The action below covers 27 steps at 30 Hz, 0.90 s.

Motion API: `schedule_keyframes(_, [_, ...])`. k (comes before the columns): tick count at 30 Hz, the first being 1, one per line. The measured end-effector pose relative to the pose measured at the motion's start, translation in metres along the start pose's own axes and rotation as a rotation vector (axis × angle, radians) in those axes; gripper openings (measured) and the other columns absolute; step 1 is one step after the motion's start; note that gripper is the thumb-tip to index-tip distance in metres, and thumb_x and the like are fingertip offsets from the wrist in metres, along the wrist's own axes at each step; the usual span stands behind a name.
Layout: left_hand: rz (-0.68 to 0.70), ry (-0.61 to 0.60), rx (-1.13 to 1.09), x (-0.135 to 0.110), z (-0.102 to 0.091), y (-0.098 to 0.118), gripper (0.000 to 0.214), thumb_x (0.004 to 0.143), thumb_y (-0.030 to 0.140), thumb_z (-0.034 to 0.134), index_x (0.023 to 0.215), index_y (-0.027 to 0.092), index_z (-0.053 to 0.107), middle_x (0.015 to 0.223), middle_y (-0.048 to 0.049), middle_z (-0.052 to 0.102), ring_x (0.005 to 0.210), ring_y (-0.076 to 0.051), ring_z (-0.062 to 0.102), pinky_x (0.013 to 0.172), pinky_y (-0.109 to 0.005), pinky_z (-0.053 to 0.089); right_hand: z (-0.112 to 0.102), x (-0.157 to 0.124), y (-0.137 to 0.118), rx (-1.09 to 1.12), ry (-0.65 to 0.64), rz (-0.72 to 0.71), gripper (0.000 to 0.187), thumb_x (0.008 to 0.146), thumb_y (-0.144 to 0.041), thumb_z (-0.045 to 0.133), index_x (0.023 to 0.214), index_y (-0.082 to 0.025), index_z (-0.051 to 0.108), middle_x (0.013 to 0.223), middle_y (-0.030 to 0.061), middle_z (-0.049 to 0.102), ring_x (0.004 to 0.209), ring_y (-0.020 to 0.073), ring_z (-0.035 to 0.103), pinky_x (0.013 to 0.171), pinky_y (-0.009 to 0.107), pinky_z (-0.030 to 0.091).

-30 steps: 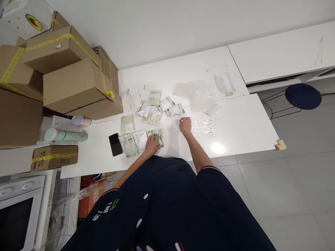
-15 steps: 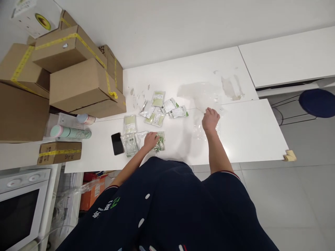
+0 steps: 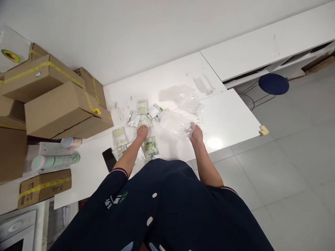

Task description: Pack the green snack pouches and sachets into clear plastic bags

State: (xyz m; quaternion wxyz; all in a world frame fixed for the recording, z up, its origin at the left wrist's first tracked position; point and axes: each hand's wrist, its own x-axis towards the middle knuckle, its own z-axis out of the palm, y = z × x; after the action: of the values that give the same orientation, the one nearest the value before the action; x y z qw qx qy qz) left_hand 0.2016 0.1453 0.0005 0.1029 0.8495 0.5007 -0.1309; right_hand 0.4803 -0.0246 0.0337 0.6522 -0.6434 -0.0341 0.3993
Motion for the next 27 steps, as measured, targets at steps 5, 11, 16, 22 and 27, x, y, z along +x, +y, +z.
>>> schedule_keyframes(5, [-0.087, 0.073, -0.058, -0.007, -0.011, -0.008, 0.035, 0.089, 0.008, 0.037, 0.116, 0.011, 0.059, 0.106, -0.0199, 0.064, 0.109, -0.028, 0.058, 0.092, -0.039, 0.041, -0.005, -0.006, 0.028, -0.291, -0.035, 0.152, 0.023, 0.070, -0.027, 0.067, 0.063, -0.023, 0.045, 0.053, -0.0025, 0.051, 0.055, 0.0161, 0.056, 0.046, 0.027, 0.049])
schedule_keyframes(11, [-0.131, 0.041, -0.118, -0.033, -0.001, -0.018, 0.037, 0.093, 0.017, 0.035, 0.124, 0.017, 0.055, 0.116, -0.0167, 0.061, 0.111, -0.029, 0.055, 0.090, -0.041, 0.042, -0.007, -0.001, 0.041, -0.190, -0.122, 0.383, 0.022, 0.067, -0.014, 0.069, 0.083, -0.021, 0.055, 0.073, 0.0017, 0.062, 0.066, 0.0169, 0.063, 0.060, 0.035, 0.057])
schedule_keyframes(16, [-0.123, 0.042, -0.034, -0.034, 0.007, -0.026, 0.042, 0.091, 0.021, 0.044, 0.133, 0.019, 0.047, 0.132, -0.0173, 0.049, 0.120, -0.031, 0.046, 0.093, -0.043, 0.041, -0.007, 0.009, 0.044, -0.693, -0.101, 0.215, 0.026, 0.074, -0.036, 0.072, 0.087, -0.016, 0.060, 0.080, 0.0094, 0.062, 0.077, 0.0242, 0.063, 0.069, 0.040, 0.054])
schedule_keyframes(22, [-0.042, 0.002, 0.108, -0.017, 0.006, -0.034, 0.042, 0.089, 0.011, 0.044, 0.130, 0.012, 0.048, 0.129, -0.0220, 0.049, 0.118, -0.030, 0.049, 0.093, -0.040, 0.043, 0.005, 0.004, 0.039, -1.418, -0.083, -0.358, 0.049, 0.087, -0.046, 0.058, 0.123, -0.013, 0.051, 0.126, 0.0228, 0.053, 0.118, 0.0352, 0.047, 0.094, 0.047, 0.040])
schedule_keyframes(27, [0.084, -0.072, 0.216, 0.000, 0.002, -0.024, 0.035, 0.087, 0.004, 0.043, 0.118, -0.003, 0.057, 0.114, -0.0298, 0.058, 0.112, -0.032, 0.057, 0.090, -0.041, 0.045, 0.018, -0.015, 0.066, -1.770, -0.398, -0.356, 0.034, 0.087, -0.028, 0.058, 0.120, -0.016, 0.057, 0.123, 0.0173, 0.056, 0.116, 0.0331, 0.045, 0.092, 0.044, 0.037])
